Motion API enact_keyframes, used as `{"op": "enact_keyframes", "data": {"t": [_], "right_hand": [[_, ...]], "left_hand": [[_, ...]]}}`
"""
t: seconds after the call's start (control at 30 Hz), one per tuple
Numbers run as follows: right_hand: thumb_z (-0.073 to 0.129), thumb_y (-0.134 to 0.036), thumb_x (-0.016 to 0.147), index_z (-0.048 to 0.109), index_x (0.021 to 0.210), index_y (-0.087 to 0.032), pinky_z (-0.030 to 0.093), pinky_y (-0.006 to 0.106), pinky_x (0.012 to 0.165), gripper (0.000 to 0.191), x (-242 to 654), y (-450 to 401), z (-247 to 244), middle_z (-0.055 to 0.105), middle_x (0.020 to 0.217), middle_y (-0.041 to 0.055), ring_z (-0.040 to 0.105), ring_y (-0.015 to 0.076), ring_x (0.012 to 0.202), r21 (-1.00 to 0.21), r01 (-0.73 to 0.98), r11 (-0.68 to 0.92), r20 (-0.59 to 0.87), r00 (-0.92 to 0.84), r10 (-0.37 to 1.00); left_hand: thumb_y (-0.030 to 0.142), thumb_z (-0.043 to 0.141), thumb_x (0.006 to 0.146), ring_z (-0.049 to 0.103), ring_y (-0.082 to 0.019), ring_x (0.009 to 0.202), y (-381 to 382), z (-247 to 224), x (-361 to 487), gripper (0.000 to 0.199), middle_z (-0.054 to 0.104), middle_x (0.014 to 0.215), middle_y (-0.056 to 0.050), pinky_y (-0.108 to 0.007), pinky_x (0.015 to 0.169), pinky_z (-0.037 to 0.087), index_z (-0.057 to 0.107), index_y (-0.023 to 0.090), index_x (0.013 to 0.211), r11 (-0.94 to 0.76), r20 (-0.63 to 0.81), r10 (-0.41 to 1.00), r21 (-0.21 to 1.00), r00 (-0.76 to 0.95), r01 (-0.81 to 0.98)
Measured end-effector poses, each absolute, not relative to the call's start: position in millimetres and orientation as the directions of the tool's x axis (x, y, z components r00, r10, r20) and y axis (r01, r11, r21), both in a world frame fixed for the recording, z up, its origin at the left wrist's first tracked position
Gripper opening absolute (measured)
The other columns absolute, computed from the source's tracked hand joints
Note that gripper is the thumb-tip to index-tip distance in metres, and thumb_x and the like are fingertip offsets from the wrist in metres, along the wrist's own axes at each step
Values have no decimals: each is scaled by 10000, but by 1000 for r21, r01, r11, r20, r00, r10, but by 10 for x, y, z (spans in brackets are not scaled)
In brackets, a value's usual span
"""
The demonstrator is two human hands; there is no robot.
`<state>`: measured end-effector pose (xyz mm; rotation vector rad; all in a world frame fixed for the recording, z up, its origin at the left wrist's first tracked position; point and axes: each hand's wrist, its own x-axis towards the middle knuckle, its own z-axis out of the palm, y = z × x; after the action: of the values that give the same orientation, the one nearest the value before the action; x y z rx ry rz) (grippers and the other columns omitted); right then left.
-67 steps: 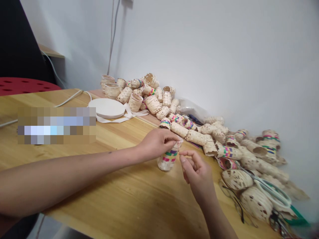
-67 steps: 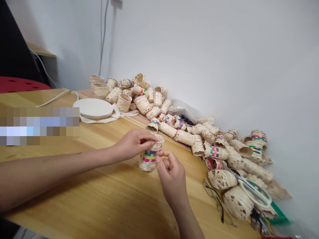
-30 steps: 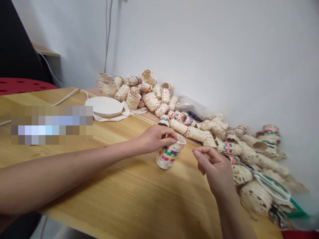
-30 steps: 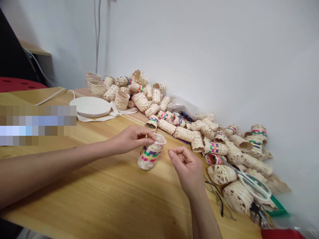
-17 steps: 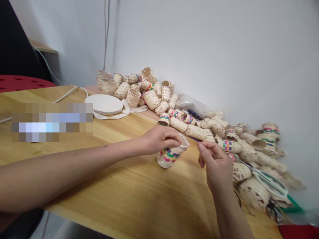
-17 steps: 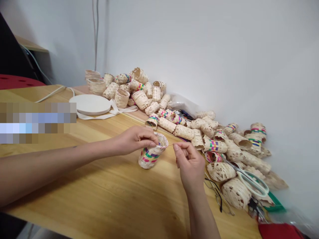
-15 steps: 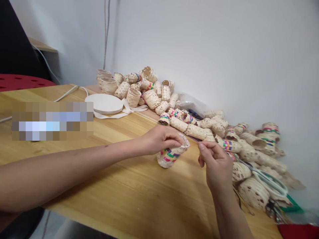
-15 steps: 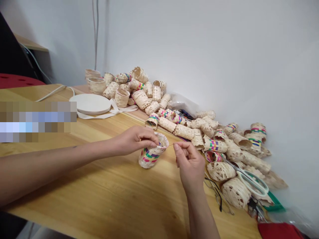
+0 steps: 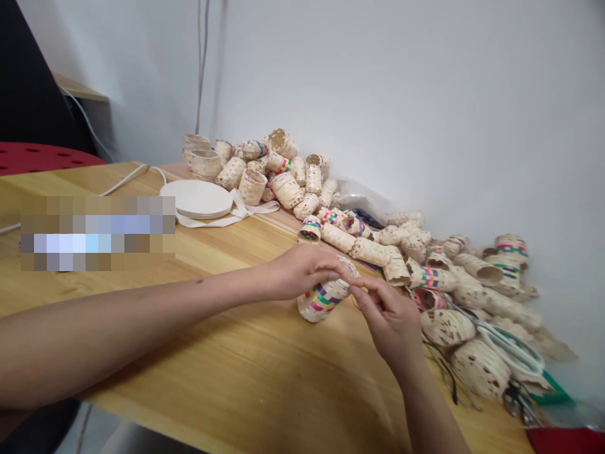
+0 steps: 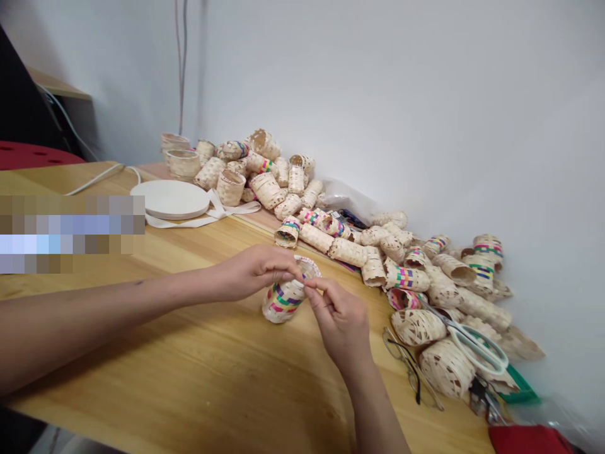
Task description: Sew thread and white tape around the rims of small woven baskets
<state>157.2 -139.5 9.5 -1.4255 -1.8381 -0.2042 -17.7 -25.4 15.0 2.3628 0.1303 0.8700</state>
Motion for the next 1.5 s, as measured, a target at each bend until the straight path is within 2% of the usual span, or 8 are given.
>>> {"op": "enact_keyframes", "data": {"t": [0.2, 0.47, 0.63, 0.93, 1.0, 1.13, 1.27, 1.5], "right_hand": [[526, -314, 909, 637, 850, -201, 266, 202, 422, 169, 1573, -1406, 113, 323, 479, -91, 341, 82, 406, -366, 874, 321, 589, -49, 807], [512, -346, 899, 618, 849, -197, 271, 196, 410, 190, 1562, -1408, 122, 272, 478, -97, 307, 87, 402, -448, 848, 282, 531, -1, 847], [518, -353, 896, 621, 845, -200, 242, 205, 410, 192, 1560, -1403, 120, 269, 477, -97, 305, 84, 399, -441, 855, 271, 525, 1, 851], [515, -352, 895, 623, 863, -202, 234, 213, 422, 187, 1559, -1396, 121, 259, 499, -92, 307, 89, 413, -434, 859, 270, 526, -2, 851], [517, -345, 893, 622, 859, -200, 235, 210, 421, 182, 1551, -1398, 128, 261, 497, -93, 306, 88, 411, -440, 855, 274, 526, -2, 850], [522, -351, 889, 628, 857, -196, 246, 206, 422, 190, 1544, -1396, 135, 267, 492, -94, 312, 89, 412, -447, 854, 265, 520, 7, 854], [521, -358, 892, 630, 872, -195, 239, 206, 426, 197, 1558, -1393, 125, 274, 498, -93, 319, 87, 416, -438, 861, 261, 527, 11, 850], [505, -364, 896, 614, 876, -193, 228, 213, 429, 203, 1562, -1394, 121, 254, 497, -96, 301, 86, 415, -466, 850, 244, 499, 25, 866]], "left_hand": [[139, 462, 924, 627, -129, 892, -238, 186, -222, 303, 695, 1003, -53, -208, 761, 459, 594, 145, 1197, -772, 623, 370, 619, 689, -146], [193, 604, 866, 626, -153, 903, -76, 193, -243, 133, 693, 955, -78, -233, 809, 449, 684, 116, 938, -836, 635, 226, 516, 739, -188], [170, 566, 873, 600, -129, 801, -145, 195, -225, 111, 668, 855, -44, -220, 735, 428, 662, 118, 852, -809, 591, 308, 575, 746, -121], [143, 569, 847, 501, -94, 633, -265, 254, -196, 114, 584, 671, 16, -195, 598, 333, 622, 118, 749, -811, 538, 438, 581, 720, 59], [133, 565, 851, 527, -102, 670, -264, 246, -192, 93, 610, 711, 5, -195, 614, 347, 649, 121, 813, -821, 544, 420, 569, 727, 48], [139, 507, 898, 568, -121, 800, -249, 233, -209, 160, 645, 853, -26, -202, 721, 394, 658, 146, 951, -872, 596, 284, 487, 751, -56], [113, 493, 891, 550, -115, 765, -256, 258, -252, 172, 632, 846, -31, -196, 699, 387, 652, 129, 953, -899, 565, 198, 431, 801, -82], [184, 561, 882, 562, -127, 778, -242, 234, -240, 127, 651, 843, -39, -208, 703, 387, 676, 138, 913, -910, 565, 190, 408, 803, -72]]}}
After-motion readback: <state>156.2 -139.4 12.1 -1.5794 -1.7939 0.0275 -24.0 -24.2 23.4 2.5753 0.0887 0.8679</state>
